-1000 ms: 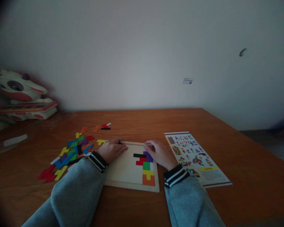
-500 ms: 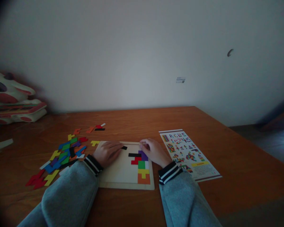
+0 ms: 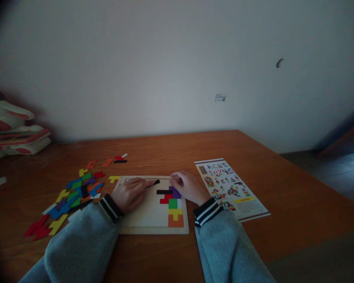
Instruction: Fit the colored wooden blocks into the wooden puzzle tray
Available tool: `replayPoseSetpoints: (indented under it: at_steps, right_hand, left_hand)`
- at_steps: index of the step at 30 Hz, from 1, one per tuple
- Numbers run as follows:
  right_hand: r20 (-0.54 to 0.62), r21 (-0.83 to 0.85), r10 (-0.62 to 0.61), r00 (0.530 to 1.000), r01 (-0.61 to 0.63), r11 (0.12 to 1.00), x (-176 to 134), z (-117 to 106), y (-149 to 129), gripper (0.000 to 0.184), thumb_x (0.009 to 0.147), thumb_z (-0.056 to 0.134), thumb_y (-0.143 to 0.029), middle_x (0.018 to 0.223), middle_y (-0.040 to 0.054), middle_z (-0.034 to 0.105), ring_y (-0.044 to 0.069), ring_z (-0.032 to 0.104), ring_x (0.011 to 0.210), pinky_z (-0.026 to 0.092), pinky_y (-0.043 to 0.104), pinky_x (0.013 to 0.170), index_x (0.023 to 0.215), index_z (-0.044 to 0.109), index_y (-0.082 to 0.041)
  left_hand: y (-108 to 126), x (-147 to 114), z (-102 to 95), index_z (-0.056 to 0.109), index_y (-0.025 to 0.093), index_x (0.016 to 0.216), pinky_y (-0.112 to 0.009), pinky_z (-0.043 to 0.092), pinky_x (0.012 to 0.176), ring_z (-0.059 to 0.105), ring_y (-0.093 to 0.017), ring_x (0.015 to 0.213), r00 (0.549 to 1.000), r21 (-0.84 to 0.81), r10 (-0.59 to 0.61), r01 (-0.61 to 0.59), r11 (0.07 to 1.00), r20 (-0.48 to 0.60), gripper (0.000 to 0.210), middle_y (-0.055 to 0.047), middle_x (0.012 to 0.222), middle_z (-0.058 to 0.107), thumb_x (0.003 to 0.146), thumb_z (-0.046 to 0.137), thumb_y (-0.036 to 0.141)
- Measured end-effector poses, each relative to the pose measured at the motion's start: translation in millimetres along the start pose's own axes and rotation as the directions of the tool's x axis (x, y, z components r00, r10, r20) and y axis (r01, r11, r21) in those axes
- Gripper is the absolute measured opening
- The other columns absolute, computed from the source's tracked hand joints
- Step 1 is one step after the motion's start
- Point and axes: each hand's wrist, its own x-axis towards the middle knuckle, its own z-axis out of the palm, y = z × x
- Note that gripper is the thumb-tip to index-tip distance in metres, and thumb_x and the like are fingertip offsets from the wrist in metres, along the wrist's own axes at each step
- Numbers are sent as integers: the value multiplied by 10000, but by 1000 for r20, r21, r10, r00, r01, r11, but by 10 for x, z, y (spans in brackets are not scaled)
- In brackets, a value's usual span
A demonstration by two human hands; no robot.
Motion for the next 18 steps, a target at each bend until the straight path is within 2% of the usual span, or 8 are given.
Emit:
replayPoseSetpoints:
  at_steps: [4,11,18]
  right_hand:
    - [47,5,-7,999,6,1000,3,-22,17,267,906,574,-345,835,41,647,173,606,758,481,309,725,1103,654,-184]
    - [33,22,-49,998,49,999,8,-15,46,274,906,569,-366,821,38,642,178,598,746,467,316,729,1094,657,-188]
    - [37,22,-27,999,26,999,1,5,50,271,901,579,-351,824,35,630,167,583,739,456,305,715,1098,655,-183]
  left_hand:
    - [81,38,-14,453,196,1377,-358,518,943,619,-206,1080,999,-69,-35,38,997,38,429,-93,1203,654,953,390,208]
    - [341,135,16,544,173,1295,-416,516,984,600,-240,1133,996,-36,-52,55,998,67,363,-118,1306,602,982,409,299]
    - [308,97,158,611,153,1204,-433,506,1000,569,-242,1160,999,-57,-19,17,998,-36,321,-140,1318,574,978,419,277]
